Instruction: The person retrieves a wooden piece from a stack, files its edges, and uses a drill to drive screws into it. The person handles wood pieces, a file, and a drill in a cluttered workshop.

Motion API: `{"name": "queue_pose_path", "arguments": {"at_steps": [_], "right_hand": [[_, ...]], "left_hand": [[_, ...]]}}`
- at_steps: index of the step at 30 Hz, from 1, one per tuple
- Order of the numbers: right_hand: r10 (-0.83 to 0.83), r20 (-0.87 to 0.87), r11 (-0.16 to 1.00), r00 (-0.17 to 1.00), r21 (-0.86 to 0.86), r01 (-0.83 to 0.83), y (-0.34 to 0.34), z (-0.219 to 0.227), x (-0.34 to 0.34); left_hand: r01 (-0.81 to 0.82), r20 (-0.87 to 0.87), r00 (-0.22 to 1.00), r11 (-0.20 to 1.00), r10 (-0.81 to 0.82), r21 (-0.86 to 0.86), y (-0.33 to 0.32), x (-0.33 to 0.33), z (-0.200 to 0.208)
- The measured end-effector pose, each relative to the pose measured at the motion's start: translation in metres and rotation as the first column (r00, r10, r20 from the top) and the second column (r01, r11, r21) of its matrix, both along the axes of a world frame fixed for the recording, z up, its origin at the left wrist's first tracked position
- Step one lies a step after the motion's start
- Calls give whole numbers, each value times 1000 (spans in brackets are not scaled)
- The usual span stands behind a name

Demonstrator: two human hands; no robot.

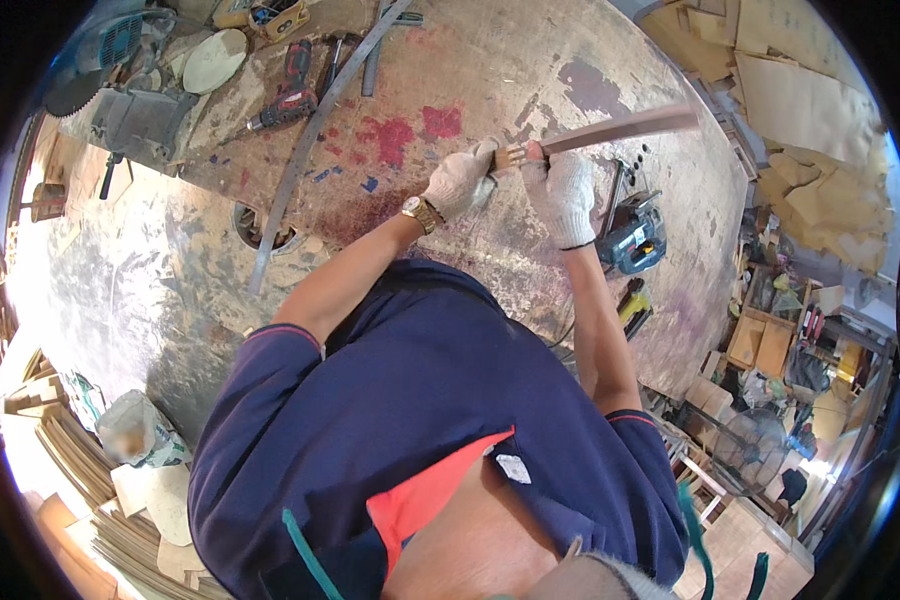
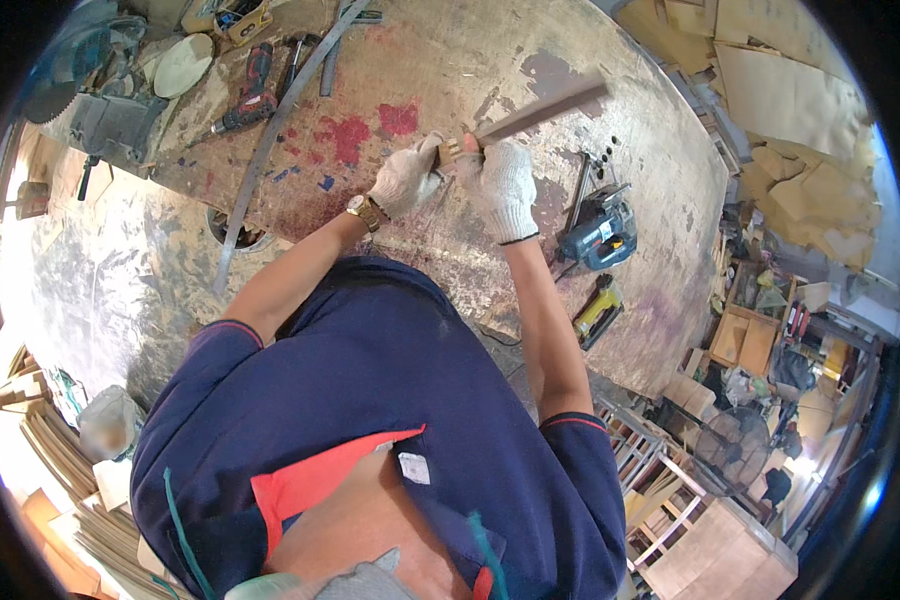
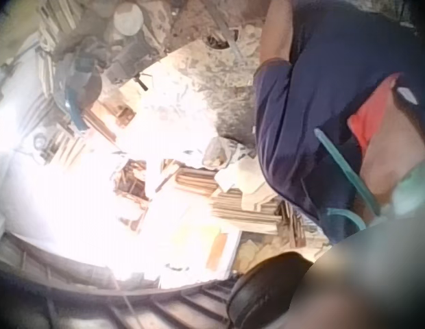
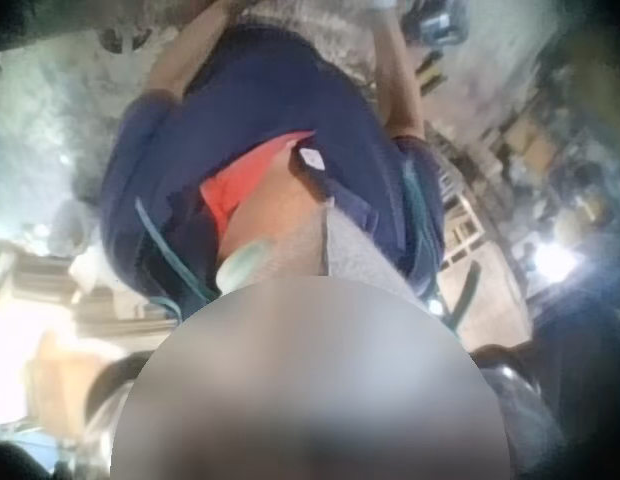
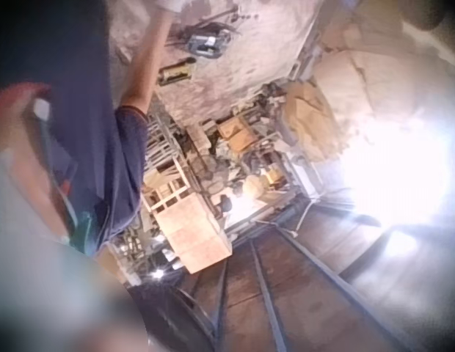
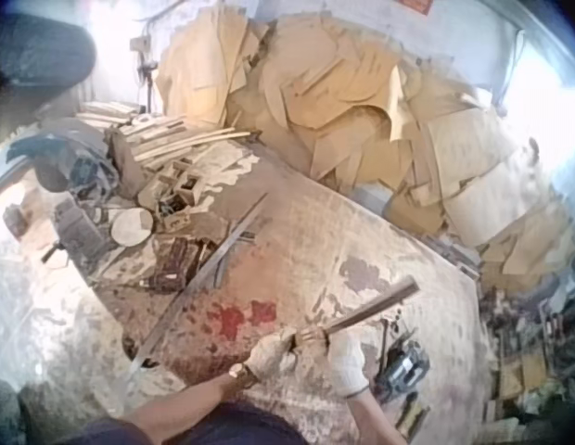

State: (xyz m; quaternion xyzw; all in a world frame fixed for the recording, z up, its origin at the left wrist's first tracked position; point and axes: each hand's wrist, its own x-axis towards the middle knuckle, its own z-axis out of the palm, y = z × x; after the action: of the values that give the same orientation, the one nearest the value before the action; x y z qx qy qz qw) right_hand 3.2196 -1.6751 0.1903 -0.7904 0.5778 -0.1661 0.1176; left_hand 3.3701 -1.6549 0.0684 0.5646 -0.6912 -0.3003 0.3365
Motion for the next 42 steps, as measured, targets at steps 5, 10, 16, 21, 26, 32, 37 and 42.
{"name": "queue_pose_path", "arguments": {"at_steps": [5, 10, 16, 21, 26, 32, 37, 42], "right_hand": [[51, 93, 998, 994, -37, -48, -11, -3, -8], [26, 197, 999, 980, -27, -21, 10, 19, -16], [63, 151, 994, 987, -102, -48, 0, -14, -4], [51, 115, 999, 992, -19, -49, 7, -14, -14], [8, 187, 1000, 982, -24, -4, 23, 12, -14], [29, 163, 999, 986, -24, -25, 16, -11, -11], [-30, 199, 999, 980, 28, 25, 26, -20, -20], [-6, 186, 999, 982, -31, 13, 33, -16, -11]], "left_hand": [[11, -6, 1000, 989, -12, -150, -10, 3, -5], [-15, -25, 1000, 978, 10, -210, 9, -1, -1], [-2, -1, 1000, 991, 2, -136, 0, 7, -12], [9, 8, 1000, 990, -8, -140, 8, 5, -14], [-2, -1, 1000, 991, 2, -130, 20, 3, -4], [53, -37, 998, 996, -56, -66, 18, 6, -18], [17, -18, 1000, 999, -18, -51, 24, 4, -31], [-47, -32, 998, 999, 47, 11, 32, 10, -27]]}}
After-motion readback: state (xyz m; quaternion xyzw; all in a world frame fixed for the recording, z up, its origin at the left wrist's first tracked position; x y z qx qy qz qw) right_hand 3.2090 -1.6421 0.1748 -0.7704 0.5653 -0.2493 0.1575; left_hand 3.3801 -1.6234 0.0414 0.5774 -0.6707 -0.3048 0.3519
